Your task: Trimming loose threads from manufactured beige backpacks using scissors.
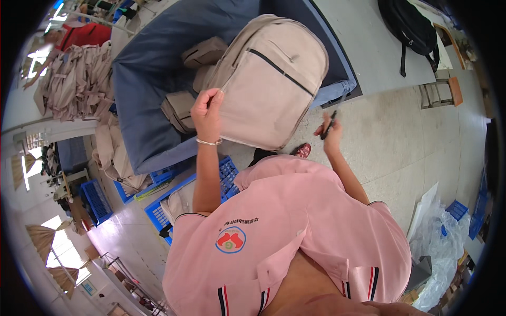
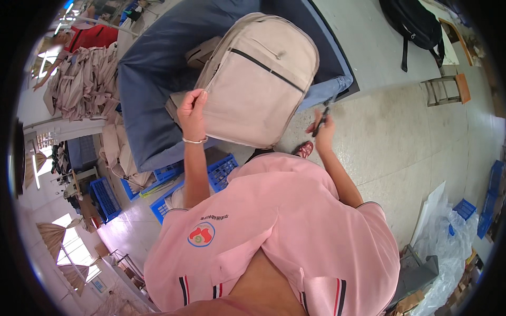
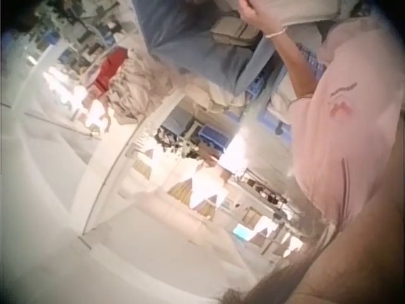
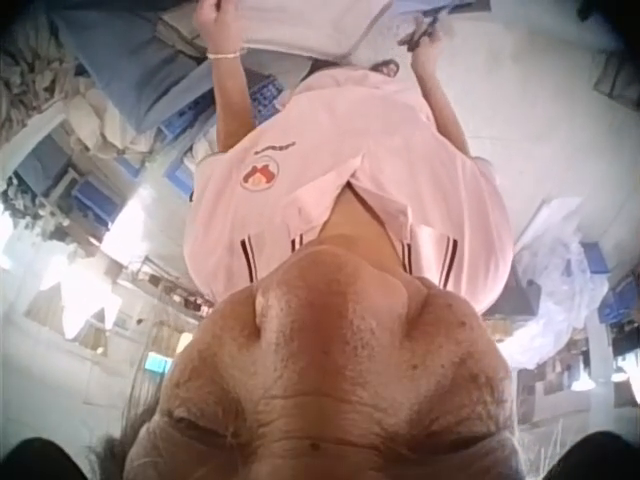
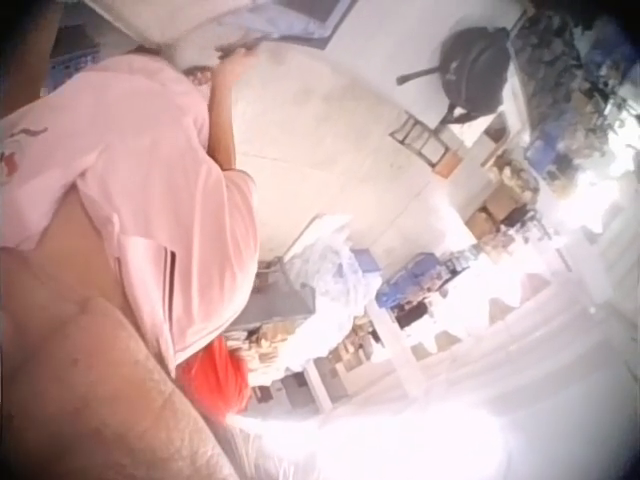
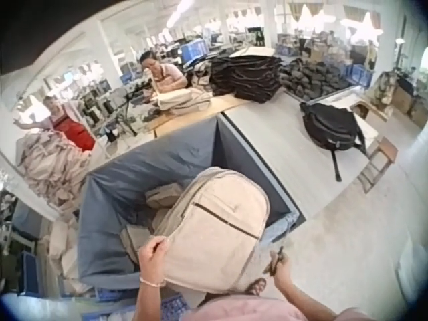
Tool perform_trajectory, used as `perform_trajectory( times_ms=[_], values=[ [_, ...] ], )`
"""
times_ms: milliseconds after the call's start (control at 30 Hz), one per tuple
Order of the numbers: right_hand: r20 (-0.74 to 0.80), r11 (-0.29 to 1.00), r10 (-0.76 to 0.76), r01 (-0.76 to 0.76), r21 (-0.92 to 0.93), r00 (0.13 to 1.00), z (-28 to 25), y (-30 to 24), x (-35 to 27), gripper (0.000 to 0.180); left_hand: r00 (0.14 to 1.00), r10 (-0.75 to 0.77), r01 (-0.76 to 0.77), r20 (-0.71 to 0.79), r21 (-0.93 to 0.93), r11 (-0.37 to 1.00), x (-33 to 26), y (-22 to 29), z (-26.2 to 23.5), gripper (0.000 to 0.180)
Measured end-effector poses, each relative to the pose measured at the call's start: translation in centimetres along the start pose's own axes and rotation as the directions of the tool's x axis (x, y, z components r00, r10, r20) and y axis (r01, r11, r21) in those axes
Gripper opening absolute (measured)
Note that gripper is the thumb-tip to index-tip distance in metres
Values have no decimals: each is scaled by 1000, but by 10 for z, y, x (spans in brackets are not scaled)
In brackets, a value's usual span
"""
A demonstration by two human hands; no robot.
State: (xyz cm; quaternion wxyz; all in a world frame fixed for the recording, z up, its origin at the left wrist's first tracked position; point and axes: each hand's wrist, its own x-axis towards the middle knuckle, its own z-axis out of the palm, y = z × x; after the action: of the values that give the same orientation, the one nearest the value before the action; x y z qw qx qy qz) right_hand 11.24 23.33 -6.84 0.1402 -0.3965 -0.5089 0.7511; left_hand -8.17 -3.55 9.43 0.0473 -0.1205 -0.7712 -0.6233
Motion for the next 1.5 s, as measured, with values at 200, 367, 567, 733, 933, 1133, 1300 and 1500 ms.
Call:
perform_trajectory(
  times_ms=[200, 367, 567, 733, 933, 1133, 1300, 1500],
  values=[
    [-184, 956, -281, 290, 29, 942, -41, -65, 14, 35, 843, 225, -332, 488, 142, 933, 49, 89, -34, 7],
    [-82, 907, -390, 398, 138, 917, -19, -99, -6, 29, 505, 394, -729, 768, 135, 671, 110, 101, 0, 9],
    [79, 933, -209, 223, -282, 975, 4, -21, 1, 36, 461, 306, -772, 833, 206, 601, 135, -27, 105, 12],
    [97, 623, -266, 247, -742, 959, -1, -11, -31, 40, 442, 252, -709, 861, 163, 686, 130, -85, 141, 12],
    [235, 467, -252, 330, -820, 939, 9, -46, -20, 61, 413, 258, -656, 873, 88, 750, 127, -87, 144, 13],
    [351, 341, -141, 378, -861, 926, 41, -72, -4, 71, 392, 276, -636, 877, 42, 771, 123, -87, 146, 15],
    [342, 322, -97, 354, -878, 935, 48, -68, 1, 69, 390, 254, -640, 885, 63, 765, 125, -92, 147, 15],
    [393, 274, -208, 439, -856, 896, 42, -66, -1, 65, 399, 250, -625, 882, 62, 778, 126, -96, 144, 15]
  ],
)
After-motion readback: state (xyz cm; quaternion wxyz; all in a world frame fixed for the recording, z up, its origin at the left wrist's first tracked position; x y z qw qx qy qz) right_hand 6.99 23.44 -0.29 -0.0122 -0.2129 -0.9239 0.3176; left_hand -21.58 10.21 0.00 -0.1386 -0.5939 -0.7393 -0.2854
